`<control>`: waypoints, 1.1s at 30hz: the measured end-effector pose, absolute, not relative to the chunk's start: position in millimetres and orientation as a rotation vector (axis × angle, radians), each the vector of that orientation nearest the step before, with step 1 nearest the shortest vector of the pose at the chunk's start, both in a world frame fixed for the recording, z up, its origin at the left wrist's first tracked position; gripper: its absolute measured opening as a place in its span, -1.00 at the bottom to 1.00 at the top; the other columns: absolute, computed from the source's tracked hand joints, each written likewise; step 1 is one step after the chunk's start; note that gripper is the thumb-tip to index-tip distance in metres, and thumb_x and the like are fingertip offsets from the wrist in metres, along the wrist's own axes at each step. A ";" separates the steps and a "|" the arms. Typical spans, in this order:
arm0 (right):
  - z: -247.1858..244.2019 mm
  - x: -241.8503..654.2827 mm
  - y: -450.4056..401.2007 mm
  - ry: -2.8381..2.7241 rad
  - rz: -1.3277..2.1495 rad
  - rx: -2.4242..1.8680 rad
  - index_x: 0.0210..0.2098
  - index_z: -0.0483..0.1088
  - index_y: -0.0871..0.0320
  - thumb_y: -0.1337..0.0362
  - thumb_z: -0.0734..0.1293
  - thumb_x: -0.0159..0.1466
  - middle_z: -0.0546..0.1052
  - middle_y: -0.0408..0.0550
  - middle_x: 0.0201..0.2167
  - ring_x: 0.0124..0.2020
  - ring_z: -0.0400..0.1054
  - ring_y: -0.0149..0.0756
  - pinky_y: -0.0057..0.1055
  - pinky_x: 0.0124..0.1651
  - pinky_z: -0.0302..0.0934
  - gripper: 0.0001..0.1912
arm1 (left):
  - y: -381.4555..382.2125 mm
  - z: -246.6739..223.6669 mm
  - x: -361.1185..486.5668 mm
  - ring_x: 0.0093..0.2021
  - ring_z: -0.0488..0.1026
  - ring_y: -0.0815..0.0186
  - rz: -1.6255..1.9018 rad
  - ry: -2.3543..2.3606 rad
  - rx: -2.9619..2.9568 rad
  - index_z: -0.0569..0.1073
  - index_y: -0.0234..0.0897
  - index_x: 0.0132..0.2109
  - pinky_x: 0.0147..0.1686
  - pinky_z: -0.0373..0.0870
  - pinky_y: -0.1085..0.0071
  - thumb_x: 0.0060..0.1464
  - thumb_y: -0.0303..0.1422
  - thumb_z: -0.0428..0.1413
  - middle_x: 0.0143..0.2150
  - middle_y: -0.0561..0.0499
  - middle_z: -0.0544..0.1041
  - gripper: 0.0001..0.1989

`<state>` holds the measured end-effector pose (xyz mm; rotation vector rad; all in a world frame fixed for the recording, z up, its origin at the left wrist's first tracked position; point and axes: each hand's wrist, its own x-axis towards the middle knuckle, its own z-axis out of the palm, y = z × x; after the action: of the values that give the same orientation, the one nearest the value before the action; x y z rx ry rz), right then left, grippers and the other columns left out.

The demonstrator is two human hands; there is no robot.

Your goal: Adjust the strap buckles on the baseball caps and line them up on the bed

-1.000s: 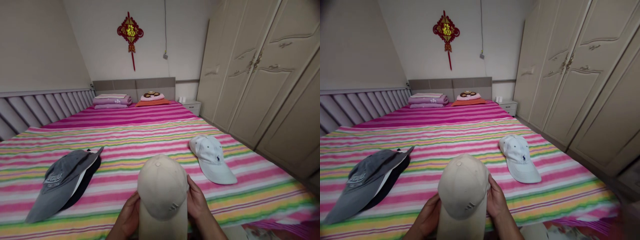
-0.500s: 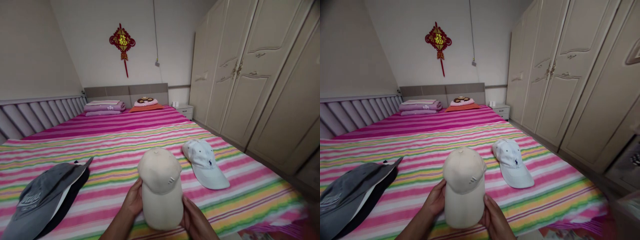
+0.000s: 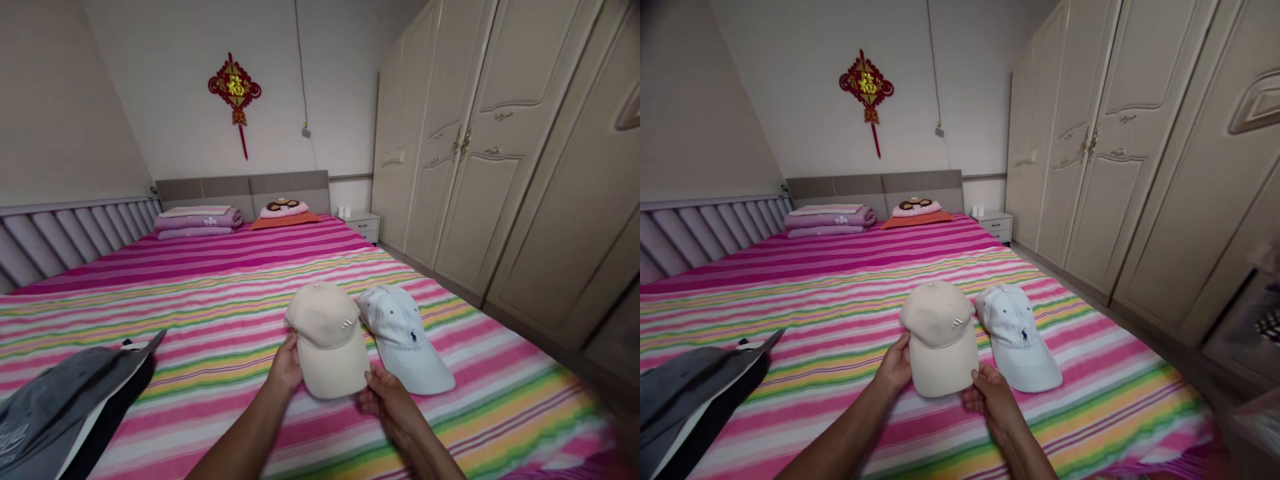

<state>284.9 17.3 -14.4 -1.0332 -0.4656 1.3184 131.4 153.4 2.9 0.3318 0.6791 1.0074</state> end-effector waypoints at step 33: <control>-27.2 296.9 8.0 -0.288 1.162 -1.207 -0.42 0.23 0.19 0.47 0.29 0.08 0.35 -0.24 -0.81 -0.78 0.26 -0.48 -0.62 -0.72 0.16 -0.87 | 146.1 3.2 155.8 -0.60 0.35 0.41 0.991 1.132 0.664 0.29 -0.30 -0.16 -0.54 0.23 0.49 -0.15 -0.51 0.10 -0.57 0.09 0.43 -0.68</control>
<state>296.9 8.0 -27.2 -1.2066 -0.2884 1.1622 155.8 146.1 3.2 0.6645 1.1320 0.9911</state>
